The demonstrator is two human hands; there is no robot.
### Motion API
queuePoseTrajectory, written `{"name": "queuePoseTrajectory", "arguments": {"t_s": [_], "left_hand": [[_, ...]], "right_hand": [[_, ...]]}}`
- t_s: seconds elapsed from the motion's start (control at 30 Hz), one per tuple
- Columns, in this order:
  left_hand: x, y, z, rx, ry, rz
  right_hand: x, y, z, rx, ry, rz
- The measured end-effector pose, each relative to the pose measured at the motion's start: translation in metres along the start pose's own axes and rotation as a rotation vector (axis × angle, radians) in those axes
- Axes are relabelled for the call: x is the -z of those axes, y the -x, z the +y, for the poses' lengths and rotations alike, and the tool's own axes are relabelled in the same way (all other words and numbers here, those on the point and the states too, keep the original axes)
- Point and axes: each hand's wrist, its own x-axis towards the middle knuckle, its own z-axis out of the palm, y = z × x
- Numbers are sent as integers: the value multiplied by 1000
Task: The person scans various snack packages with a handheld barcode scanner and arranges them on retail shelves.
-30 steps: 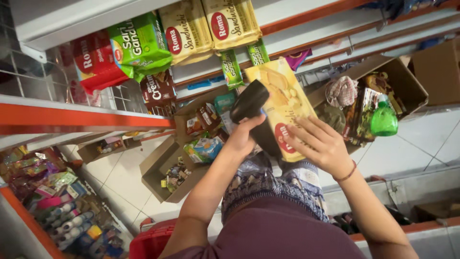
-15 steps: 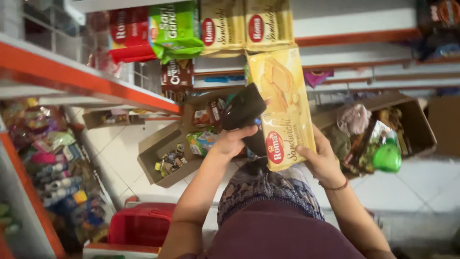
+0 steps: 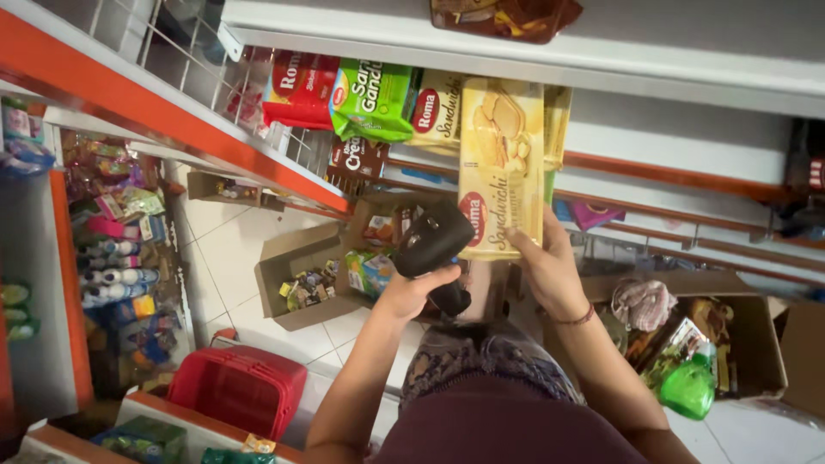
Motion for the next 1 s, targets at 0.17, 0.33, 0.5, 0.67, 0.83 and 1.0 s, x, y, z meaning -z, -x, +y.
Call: {"name": "queuePoseTrajectory", "arguments": {"t_s": [0.17,0.33,0.5,0.67,0.83,1.0], "left_hand": [[-1,-9,2,-186,-132,67],[-4,-22,20,-282,-26,11],[18,-27,40,-307,-244,76],[33,-39,53,-322,-525,129],[33,-46,63,-378,-596,94],[34,-54,69,-439,-651,7]], "right_hand": [[-4,-18,-6,37,59,-99],[-16,-30,-2,151,221,-74],[-36,-48,13,309,344,31],[-54,-66,20,340,404,126],[-60,-82,30,337,472,230],[-61,-92,29,267,434,214]]}}
